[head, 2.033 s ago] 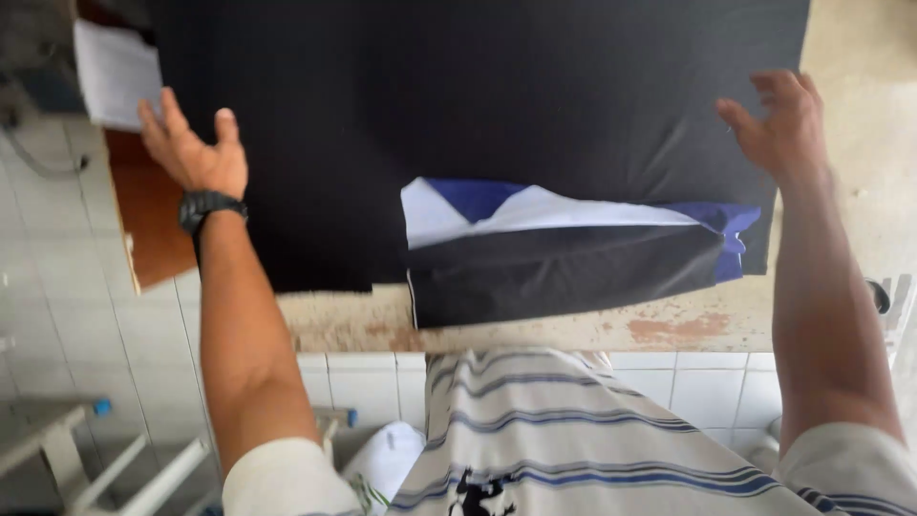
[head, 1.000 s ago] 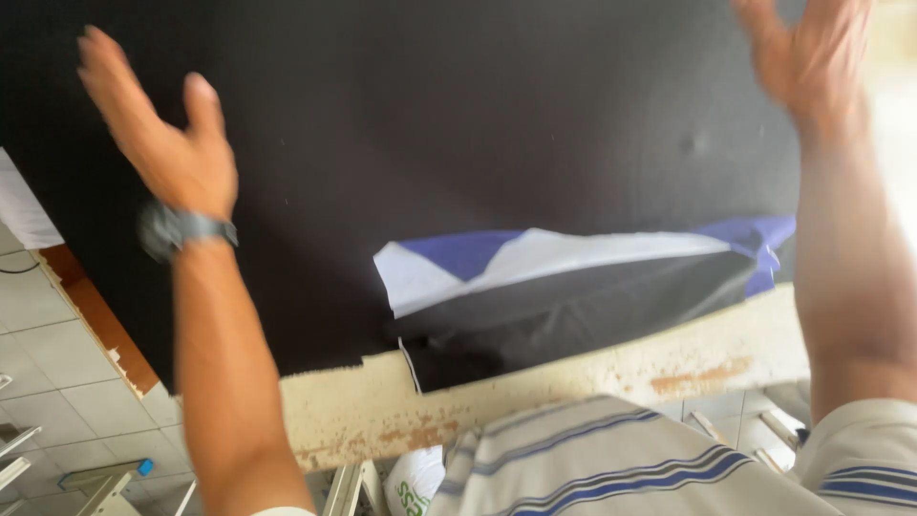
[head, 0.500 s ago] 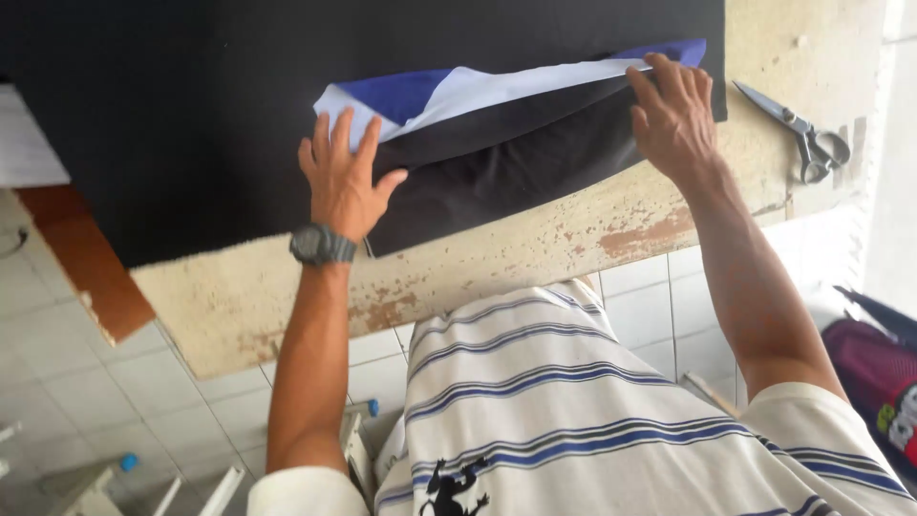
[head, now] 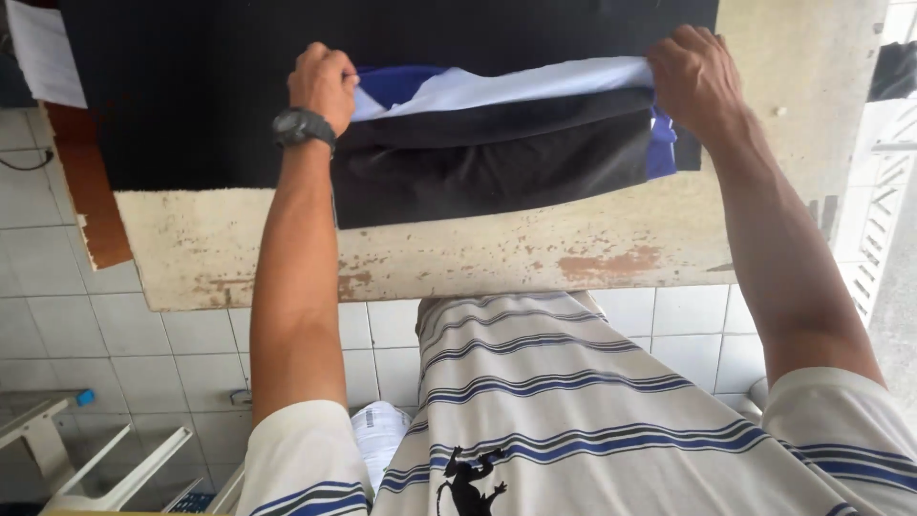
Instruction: Cutting out fabric pieces from a larger roll using a paper pattern and scissors on a cutting table.
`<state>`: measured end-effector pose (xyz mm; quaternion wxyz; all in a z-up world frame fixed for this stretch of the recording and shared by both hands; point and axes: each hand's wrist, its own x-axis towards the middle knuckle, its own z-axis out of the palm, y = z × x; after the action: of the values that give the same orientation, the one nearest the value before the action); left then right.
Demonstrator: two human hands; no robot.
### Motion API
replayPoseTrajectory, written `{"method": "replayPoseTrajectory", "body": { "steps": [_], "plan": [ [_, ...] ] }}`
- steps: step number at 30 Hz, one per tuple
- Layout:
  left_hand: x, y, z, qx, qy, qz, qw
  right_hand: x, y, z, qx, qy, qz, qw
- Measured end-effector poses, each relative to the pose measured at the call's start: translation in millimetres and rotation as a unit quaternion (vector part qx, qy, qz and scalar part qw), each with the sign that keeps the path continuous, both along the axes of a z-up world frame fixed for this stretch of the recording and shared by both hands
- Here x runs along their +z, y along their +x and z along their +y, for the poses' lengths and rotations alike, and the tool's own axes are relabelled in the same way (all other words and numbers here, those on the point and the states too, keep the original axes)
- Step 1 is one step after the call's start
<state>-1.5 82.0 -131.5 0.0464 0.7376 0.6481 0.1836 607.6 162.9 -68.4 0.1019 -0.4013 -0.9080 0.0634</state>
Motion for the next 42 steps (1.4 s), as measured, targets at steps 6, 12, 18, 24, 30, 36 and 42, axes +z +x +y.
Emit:
{"method": "replayPoseTrajectory", "body": {
  "steps": [6, 12, 18, 24, 30, 36, 42],
  "plan": [
    [44, 0, 26, 0.055, 0.028, -0.061, 0.996, -19, -3, 39, -0.01, 0.091, 0.07, 0.993],
    [56, 23, 22, 0.186, 0.012, 0.136, 0.973, -4, -16, 21, -0.029, 0.113, 0.101, 0.988],
    [71, 42, -24, -0.078, -0.016, -0.067, 0.995, -18, 12, 13, -0.102, -0.061, 0.059, 0.991],
    [86, 31, -67, -0.07, -0.118, 0.001, 0.99, 2, 5, -5, -0.115, 0.191, 0.03, 0.974],
    [71, 17, -89, -0.1, -0.083, 0.044, 0.991, 23, -15, -49, 0.044, -0.058, 0.015, 0.997],
    [48, 9, -98, -0.092, 0.006, 0.02, 0.996, 16, -10, -48, 0.05, 0.022, 0.004, 0.999],
    [118, 23, -166, -0.059, -0.063, -0.068, 0.994, 71, 13, -107, 0.045, -0.114, 0.144, 0.982]
  ]
}}
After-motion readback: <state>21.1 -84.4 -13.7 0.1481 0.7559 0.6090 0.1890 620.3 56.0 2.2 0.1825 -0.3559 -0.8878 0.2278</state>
